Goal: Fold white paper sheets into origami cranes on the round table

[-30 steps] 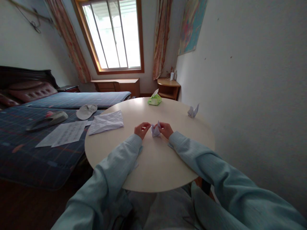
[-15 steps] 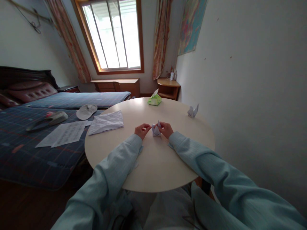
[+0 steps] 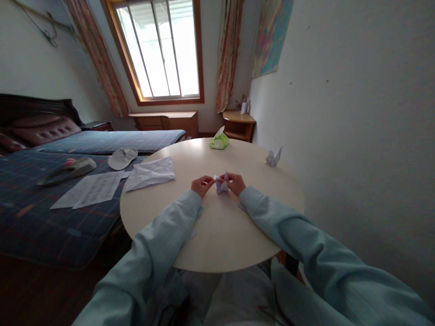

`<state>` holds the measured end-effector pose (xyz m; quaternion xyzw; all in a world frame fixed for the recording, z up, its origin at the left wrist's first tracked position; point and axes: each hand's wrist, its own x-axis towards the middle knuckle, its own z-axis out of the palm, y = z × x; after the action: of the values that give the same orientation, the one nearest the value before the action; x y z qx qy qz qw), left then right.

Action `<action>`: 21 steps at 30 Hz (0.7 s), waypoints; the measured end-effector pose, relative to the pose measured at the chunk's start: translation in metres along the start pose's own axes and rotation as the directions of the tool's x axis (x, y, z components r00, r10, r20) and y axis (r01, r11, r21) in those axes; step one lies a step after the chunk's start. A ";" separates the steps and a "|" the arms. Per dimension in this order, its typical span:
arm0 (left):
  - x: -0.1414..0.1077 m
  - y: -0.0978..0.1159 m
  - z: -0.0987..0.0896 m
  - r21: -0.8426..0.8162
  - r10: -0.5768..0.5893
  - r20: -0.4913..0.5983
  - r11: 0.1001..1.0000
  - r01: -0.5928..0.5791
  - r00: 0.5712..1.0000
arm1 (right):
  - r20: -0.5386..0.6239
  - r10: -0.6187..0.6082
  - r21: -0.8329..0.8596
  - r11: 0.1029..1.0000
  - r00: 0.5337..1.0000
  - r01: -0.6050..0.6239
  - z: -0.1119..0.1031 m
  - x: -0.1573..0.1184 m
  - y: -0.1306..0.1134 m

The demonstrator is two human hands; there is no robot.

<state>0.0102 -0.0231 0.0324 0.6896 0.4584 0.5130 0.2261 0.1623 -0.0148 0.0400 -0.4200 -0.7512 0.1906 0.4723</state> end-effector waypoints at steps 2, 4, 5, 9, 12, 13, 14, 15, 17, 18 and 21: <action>0.000 -0.001 0.000 -0.009 0.000 -0.004 1.000 0.000 1.000 | -0.007 0.003 -0.001 1.000 1.000 -0.004 0.001 0.000 0.002; 0.000 -0.001 0.001 -0.014 -0.002 -0.010 1.000 0.002 1.000 | -0.016 0.011 -0.009 1.000 1.000 -0.011 0.001 0.000 0.004; 0.000 -0.001 0.001 -0.014 -0.004 -0.010 1.000 0.003 1.000 | -0.020 0.012 -0.014 1.000 1.000 -0.012 0.002 0.000 0.005; 0.000 -0.002 0.000 0.000 -0.005 -0.013 1.000 0.005 1.000 | -0.030 0.006 -0.033 0.999 1.000 -0.007 0.001 0.000 0.004; 0.000 -0.001 -0.001 0.016 0.008 -0.014 1.000 -0.008 1.000 | -0.036 0.005 -0.045 0.999 0.999 -0.007 0.001 0.000 0.003; 0.000 0.000 -0.001 0.022 0.011 -0.016 1.000 -0.011 1.000 | -0.037 0.004 -0.047 0.999 0.999 -0.006 0.000 0.000 0.002; -0.001 0.000 -0.001 0.027 0.014 -0.018 1.000 -0.013 1.000 | -0.036 0.001 -0.048 0.999 0.999 -0.003 0.000 -0.001 0.001; -0.001 0.001 -0.001 0.030 0.015 -0.021 0.999 -0.014 1.000 | -0.035 -0.002 -0.048 0.999 0.999 0.001 0.000 -0.001 0.001; -0.001 0.002 -0.002 0.031 0.016 -0.027 0.999 -0.015 1.000 | -0.031 -0.015 -0.049 0.999 0.999 0.014 -0.001 -0.001 0.000; -0.001 0.002 -0.002 0.028 0.016 -0.029 0.999 -0.015 0.999 | -0.031 -0.022 -0.052 0.998 0.999 0.020 -0.001 -0.001 -0.001; -0.001 0.003 -0.002 0.005 0.014 -0.038 1.000 -0.014 0.999 | -0.033 -0.034 -0.062 0.998 0.999 0.032 -0.001 -0.001 -0.003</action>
<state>0.0099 -0.0252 0.0351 0.6835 0.4591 0.5264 0.2120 0.1625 -0.0171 0.0420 -0.4250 -0.7553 0.1527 0.4750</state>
